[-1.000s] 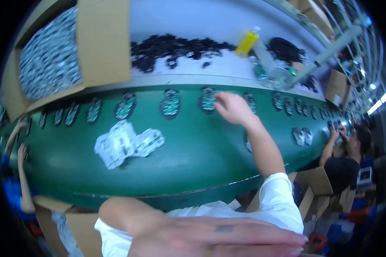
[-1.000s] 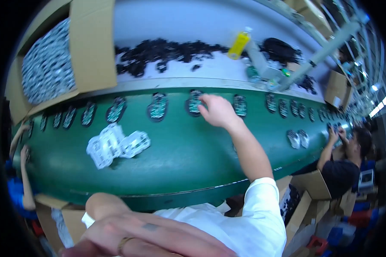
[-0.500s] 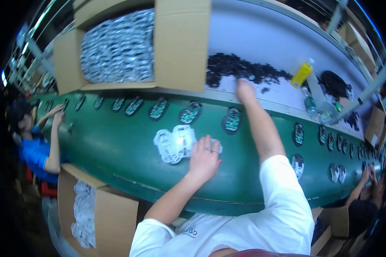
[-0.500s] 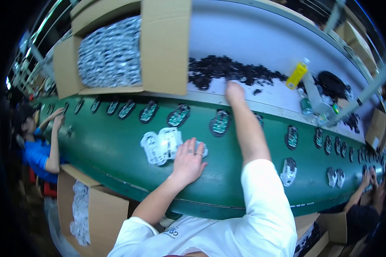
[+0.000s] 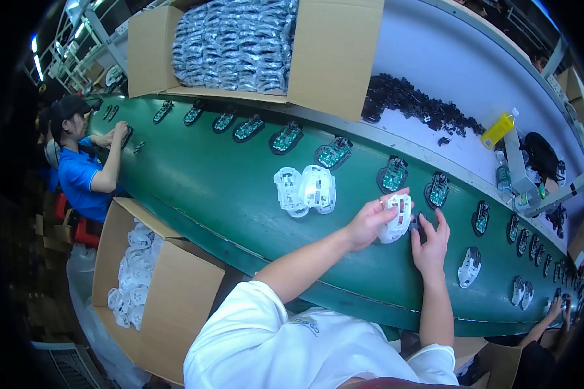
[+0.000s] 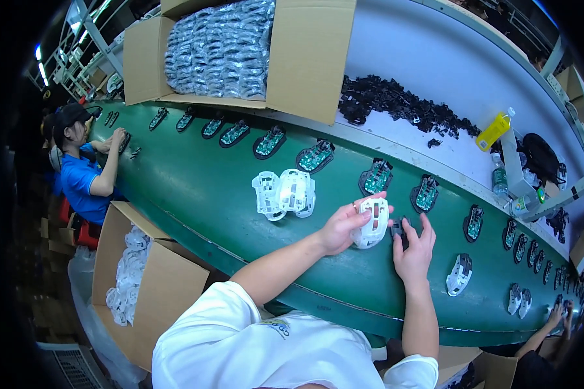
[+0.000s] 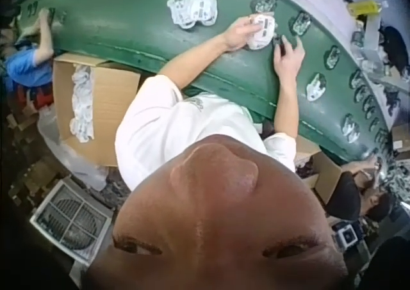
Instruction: The person assembles computer mouse casings by picking up plastic shells, attaching small components into them by hand, and placing the assembled casings onto the conveyor belt.
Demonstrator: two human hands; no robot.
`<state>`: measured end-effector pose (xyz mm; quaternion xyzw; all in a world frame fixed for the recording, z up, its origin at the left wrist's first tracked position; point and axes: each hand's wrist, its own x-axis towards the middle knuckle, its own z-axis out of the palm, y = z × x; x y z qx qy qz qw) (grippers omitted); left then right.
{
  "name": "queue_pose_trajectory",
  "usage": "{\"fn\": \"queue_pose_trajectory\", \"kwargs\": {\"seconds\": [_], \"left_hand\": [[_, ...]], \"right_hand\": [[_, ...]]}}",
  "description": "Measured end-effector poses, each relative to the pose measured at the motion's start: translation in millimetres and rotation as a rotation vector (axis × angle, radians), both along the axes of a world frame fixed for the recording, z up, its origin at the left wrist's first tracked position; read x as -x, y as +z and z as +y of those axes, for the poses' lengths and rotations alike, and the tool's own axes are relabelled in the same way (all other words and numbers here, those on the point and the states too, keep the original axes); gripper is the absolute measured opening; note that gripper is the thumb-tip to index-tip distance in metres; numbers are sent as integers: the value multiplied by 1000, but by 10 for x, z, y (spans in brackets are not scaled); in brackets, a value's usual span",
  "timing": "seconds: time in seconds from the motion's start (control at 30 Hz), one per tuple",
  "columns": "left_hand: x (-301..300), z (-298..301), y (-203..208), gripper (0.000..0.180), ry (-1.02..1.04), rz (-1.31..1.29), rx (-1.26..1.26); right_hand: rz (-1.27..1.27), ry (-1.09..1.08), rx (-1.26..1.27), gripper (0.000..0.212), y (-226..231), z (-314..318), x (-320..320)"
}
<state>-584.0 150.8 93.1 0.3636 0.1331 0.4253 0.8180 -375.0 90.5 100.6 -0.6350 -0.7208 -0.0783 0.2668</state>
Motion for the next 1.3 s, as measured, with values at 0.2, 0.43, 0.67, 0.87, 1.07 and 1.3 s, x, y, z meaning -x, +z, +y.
{"fn": "queue_pose_trajectory", "kwargs": {"seconds": [0.2, 0.43, 0.67, 0.87, 1.07, 1.3], "left_hand": [[36, -120, -208, 64, -55, -18, 174], [-5, -134, -295, 56, -22, -67, 268], [-49, -112, -198, 52, 6, 52, 124], [-106, -227, -340, 56, 39, 332, -30], [-20, -307, -352, 48, 162, 597, -388], [35, -279, -145, 48, 174, 770, -564]], "right_hand": [[222, 190, 243, 59, 13, -18, -163], [-57, 257, 349, 84, 145, -322, -144], [153, 238, 246, 62, 98, -178, -224], [362, 537, -126, 72, 216, -172, -248], [387, 616, -69, 66, 136, -196, -133], [277, 502, -13, 63, 195, -273, 13]]}}
